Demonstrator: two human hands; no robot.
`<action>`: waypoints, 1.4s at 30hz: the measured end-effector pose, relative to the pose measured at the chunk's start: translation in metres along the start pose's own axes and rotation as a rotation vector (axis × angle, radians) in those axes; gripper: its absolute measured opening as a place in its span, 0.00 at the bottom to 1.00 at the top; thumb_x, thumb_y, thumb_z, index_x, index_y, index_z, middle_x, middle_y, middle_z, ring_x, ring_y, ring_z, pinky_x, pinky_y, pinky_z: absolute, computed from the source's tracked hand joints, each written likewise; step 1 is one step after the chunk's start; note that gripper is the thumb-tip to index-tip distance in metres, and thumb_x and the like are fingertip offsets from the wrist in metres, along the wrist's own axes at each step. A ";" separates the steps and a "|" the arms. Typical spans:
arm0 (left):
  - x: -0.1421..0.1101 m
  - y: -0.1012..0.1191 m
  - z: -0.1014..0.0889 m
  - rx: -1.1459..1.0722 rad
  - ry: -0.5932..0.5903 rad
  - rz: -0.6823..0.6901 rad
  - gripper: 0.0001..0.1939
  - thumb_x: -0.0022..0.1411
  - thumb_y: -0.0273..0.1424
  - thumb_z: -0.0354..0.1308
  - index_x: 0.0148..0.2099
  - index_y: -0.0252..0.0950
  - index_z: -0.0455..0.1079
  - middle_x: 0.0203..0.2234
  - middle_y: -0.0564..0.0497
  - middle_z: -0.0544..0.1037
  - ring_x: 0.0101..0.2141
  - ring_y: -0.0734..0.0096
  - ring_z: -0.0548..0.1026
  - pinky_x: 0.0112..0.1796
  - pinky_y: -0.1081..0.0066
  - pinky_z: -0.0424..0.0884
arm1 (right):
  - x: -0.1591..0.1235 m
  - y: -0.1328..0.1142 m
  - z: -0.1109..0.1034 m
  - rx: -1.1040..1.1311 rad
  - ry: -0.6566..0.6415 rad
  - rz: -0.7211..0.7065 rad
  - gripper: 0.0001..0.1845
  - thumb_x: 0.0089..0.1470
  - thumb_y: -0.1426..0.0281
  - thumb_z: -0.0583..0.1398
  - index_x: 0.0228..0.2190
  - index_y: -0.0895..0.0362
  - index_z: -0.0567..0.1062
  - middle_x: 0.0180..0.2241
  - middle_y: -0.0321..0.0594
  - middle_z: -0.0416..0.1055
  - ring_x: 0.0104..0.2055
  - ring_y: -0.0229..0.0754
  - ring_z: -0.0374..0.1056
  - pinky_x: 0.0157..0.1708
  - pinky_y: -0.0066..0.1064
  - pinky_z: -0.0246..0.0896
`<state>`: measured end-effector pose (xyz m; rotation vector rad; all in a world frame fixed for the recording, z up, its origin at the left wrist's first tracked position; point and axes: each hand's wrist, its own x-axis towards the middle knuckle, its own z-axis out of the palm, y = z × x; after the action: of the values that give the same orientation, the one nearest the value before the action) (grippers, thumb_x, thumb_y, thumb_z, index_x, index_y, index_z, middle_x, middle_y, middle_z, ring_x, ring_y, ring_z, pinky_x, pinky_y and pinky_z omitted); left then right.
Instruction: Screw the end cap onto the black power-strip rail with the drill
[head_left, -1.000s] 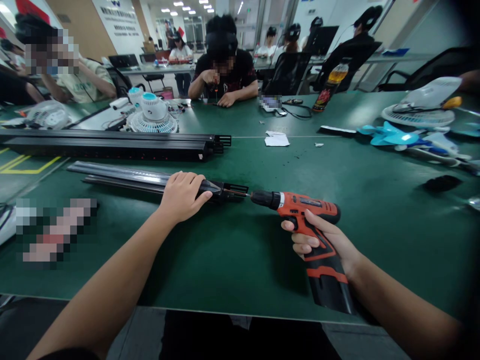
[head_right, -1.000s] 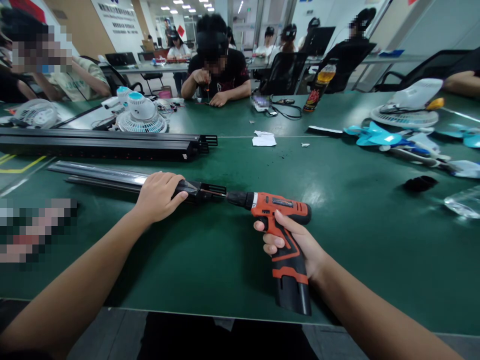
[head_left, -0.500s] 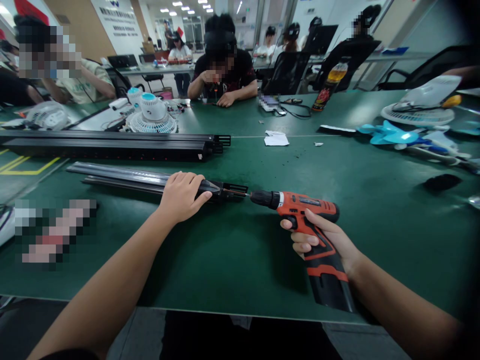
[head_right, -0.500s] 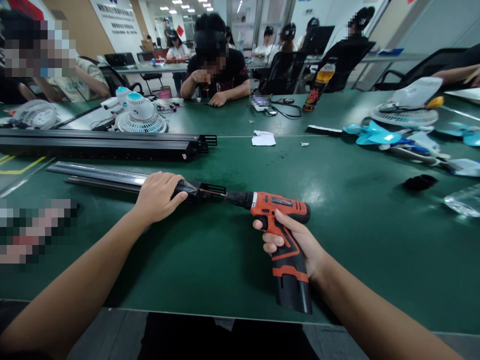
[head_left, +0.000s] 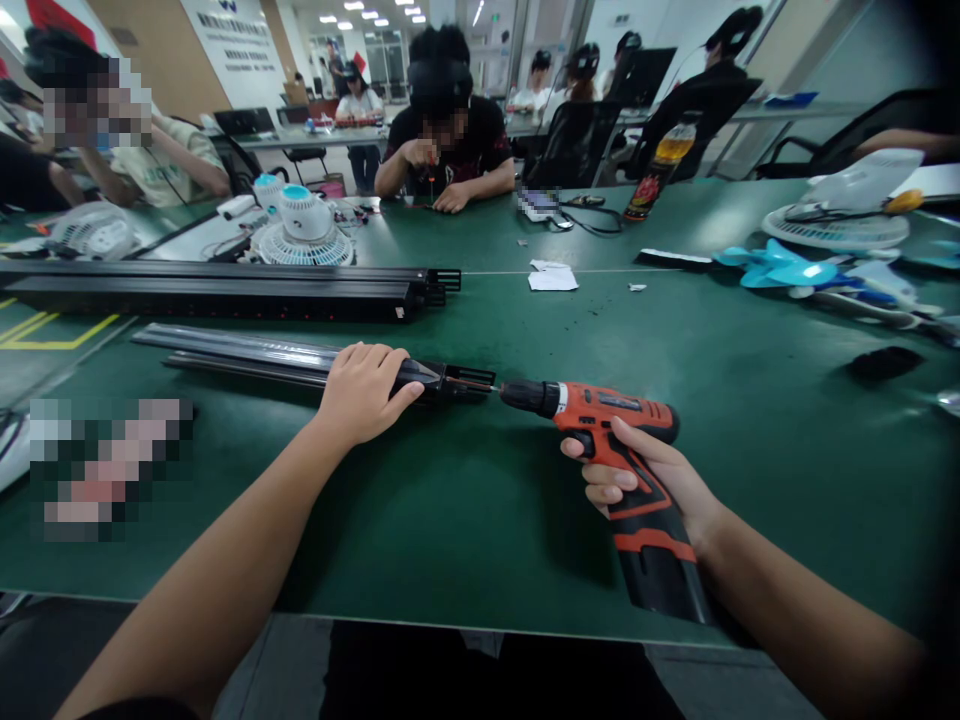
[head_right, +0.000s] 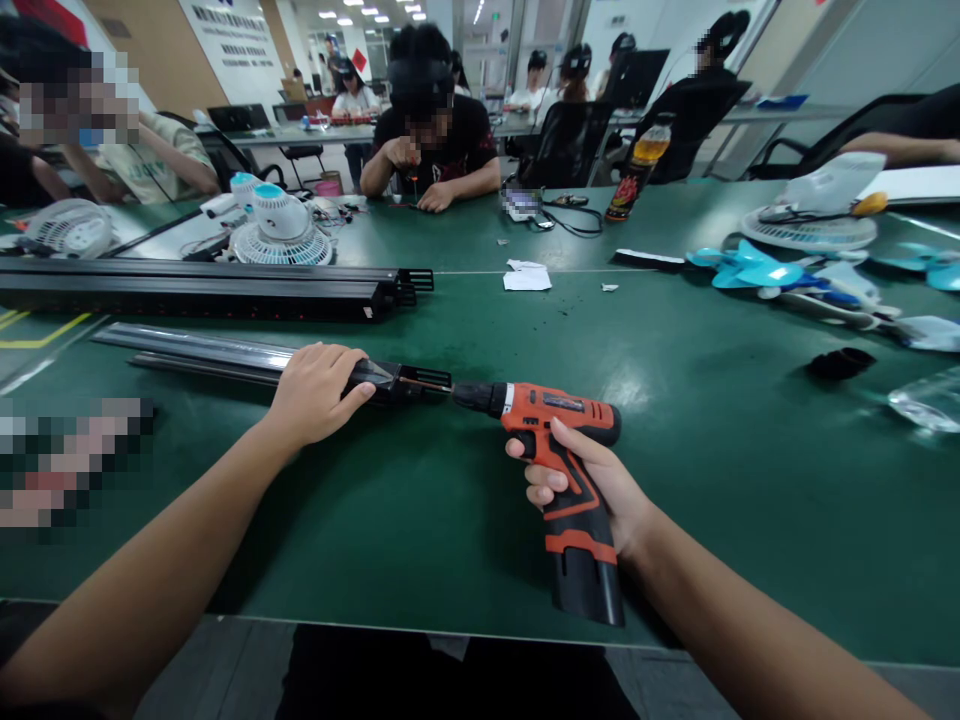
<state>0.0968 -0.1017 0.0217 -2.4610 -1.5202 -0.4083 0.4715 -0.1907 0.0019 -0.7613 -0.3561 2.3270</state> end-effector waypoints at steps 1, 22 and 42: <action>0.000 0.000 0.000 0.000 -0.002 0.000 0.27 0.74 0.50 0.42 0.55 0.37 0.71 0.48 0.40 0.78 0.49 0.48 0.72 0.58 0.49 0.63 | 0.000 0.000 0.000 0.001 -0.002 -0.001 0.22 0.54 0.57 0.72 0.40 0.62 0.78 0.17 0.27 0.53 0.22 0.32 0.57 0.25 0.19 0.62; 0.001 0.000 -0.001 -0.020 -0.002 -0.002 0.28 0.74 0.51 0.43 0.56 0.35 0.72 0.48 0.39 0.78 0.49 0.47 0.72 0.57 0.47 0.63 | 0.000 -0.001 -0.002 0.021 0.044 0.005 0.22 0.53 0.58 0.72 0.42 0.62 0.80 0.17 0.29 0.58 0.23 0.34 0.61 0.25 0.22 0.62; 0.000 0.001 -0.002 -0.019 0.006 -0.003 0.26 0.74 0.50 0.43 0.56 0.37 0.71 0.48 0.40 0.78 0.49 0.48 0.72 0.57 0.48 0.63 | 0.000 -0.001 -0.007 -0.027 0.016 0.006 0.22 0.56 0.55 0.70 0.42 0.58 0.76 0.18 0.27 0.56 0.23 0.35 0.59 0.25 0.23 0.60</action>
<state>0.0977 -0.1031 0.0233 -2.4698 -1.5253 -0.4332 0.4759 -0.1895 -0.0029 -0.7946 -0.3793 2.3250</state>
